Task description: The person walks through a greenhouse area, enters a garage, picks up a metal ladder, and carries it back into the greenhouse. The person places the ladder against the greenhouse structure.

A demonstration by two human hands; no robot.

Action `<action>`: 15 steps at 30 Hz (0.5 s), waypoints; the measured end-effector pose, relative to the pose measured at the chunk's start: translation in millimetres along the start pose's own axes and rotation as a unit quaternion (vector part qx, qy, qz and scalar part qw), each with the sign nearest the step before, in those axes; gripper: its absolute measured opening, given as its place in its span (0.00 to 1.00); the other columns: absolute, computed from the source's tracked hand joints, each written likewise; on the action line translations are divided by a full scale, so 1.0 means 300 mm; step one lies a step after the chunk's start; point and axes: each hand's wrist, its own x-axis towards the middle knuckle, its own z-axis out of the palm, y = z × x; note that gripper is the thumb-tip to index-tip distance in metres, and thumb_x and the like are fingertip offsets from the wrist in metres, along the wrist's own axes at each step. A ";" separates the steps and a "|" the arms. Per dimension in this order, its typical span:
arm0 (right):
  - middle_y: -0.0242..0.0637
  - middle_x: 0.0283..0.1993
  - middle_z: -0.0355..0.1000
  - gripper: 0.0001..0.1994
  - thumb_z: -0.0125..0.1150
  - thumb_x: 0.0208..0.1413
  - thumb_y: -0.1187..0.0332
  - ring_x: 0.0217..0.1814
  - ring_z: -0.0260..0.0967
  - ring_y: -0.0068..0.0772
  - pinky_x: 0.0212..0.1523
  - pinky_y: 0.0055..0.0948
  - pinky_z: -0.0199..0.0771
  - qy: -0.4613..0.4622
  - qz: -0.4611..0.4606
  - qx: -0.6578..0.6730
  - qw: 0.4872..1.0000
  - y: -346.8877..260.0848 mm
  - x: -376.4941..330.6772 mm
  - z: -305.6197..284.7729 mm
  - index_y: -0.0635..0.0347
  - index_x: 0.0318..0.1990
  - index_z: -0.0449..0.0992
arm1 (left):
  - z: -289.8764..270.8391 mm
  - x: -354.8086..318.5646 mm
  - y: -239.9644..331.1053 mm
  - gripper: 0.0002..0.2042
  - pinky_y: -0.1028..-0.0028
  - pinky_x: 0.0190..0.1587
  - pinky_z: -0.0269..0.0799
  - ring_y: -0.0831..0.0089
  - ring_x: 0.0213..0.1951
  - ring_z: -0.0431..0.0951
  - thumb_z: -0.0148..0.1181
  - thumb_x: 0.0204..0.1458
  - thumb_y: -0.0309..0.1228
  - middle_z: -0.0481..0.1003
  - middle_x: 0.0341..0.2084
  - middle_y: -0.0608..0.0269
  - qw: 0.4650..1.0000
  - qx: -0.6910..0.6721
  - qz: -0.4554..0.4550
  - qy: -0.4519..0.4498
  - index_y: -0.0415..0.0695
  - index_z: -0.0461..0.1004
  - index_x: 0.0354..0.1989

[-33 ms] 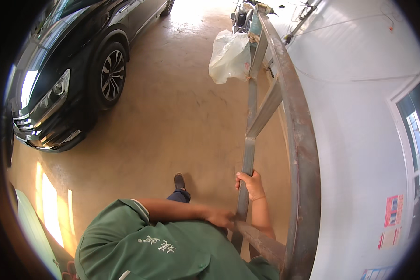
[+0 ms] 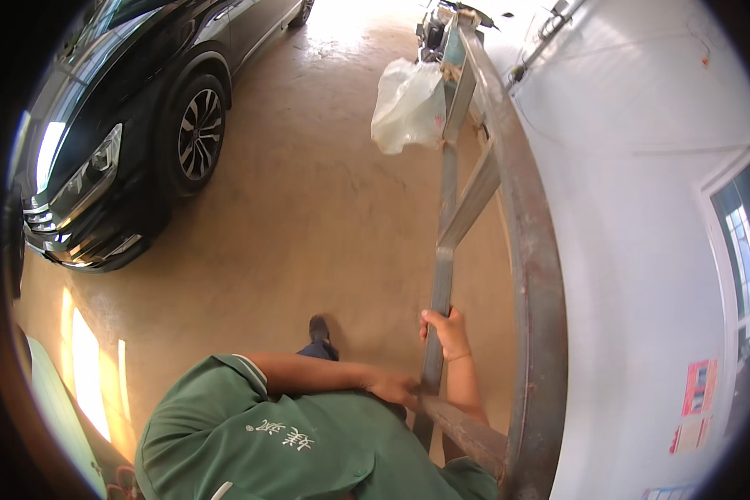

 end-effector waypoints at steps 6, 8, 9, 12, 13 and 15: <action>0.36 0.24 0.70 0.10 0.65 0.49 0.69 0.19 0.68 0.29 0.19 0.29 0.70 0.004 0.009 -0.045 0.999 -0.318 0.455 0.061 0.62 0.33 0.70 | -0.640 -0.080 0.159 0.29 0.65 0.47 0.71 0.62 0.44 0.75 0.58 0.52 0.45 0.74 0.45 0.50 0.997 -0.077 0.001 0.009 0.33 0.68 0.55; 0.36 0.24 0.70 0.10 0.65 0.49 0.69 0.19 0.68 0.29 0.19 0.29 0.70 -0.012 0.003 -0.041 0.999 -0.426 0.573 0.081 0.62 0.33 0.70 | -0.815 -0.122 0.170 0.30 0.65 0.50 0.70 0.61 0.46 0.75 0.57 0.52 0.45 0.73 0.48 0.48 0.996 -0.071 0.042 0.031 0.33 0.66 0.57; 0.36 0.24 0.70 0.10 0.64 0.50 0.69 0.19 0.68 0.29 0.19 0.29 0.70 -0.010 -0.004 -0.048 0.999 -0.467 0.639 0.093 0.62 0.34 0.70 | -0.905 -0.139 0.153 0.29 0.65 0.51 0.70 0.61 0.47 0.75 0.57 0.52 0.44 0.73 0.49 0.48 0.993 -0.068 0.032 0.094 0.33 0.67 0.56; 0.36 0.24 0.70 0.09 0.64 0.49 0.69 0.18 0.68 0.29 0.19 0.28 0.69 -0.005 0.008 -0.056 0.998 -0.568 0.884 0.120 0.62 0.33 0.70 | -1.213 -0.181 -0.002 0.26 0.66 0.54 0.68 0.60 0.50 0.74 0.56 0.53 0.44 0.73 0.51 0.49 0.969 -0.029 0.063 0.236 0.34 0.70 0.53; 0.37 0.23 0.70 0.09 0.64 0.49 0.70 0.18 0.68 0.29 0.19 0.28 0.69 -0.009 0.010 -0.052 0.999 -0.600 0.984 0.123 0.63 0.33 0.69 | -1.332 -0.188 -0.077 0.25 0.66 0.55 0.67 0.59 0.51 0.73 0.55 0.53 0.44 0.73 0.51 0.50 0.954 0.044 0.055 0.292 0.35 0.72 0.51; 0.37 0.23 0.69 0.10 0.64 0.49 0.70 0.17 0.68 0.28 0.18 0.28 0.69 -0.010 0.009 -0.049 0.999 -0.663 1.200 0.118 0.63 0.32 0.69 | -1.552 -0.201 -0.242 0.22 0.66 0.51 0.70 0.59 0.46 0.77 0.55 0.53 0.42 0.76 0.46 0.51 0.929 -0.108 -0.032 0.353 0.37 0.74 0.49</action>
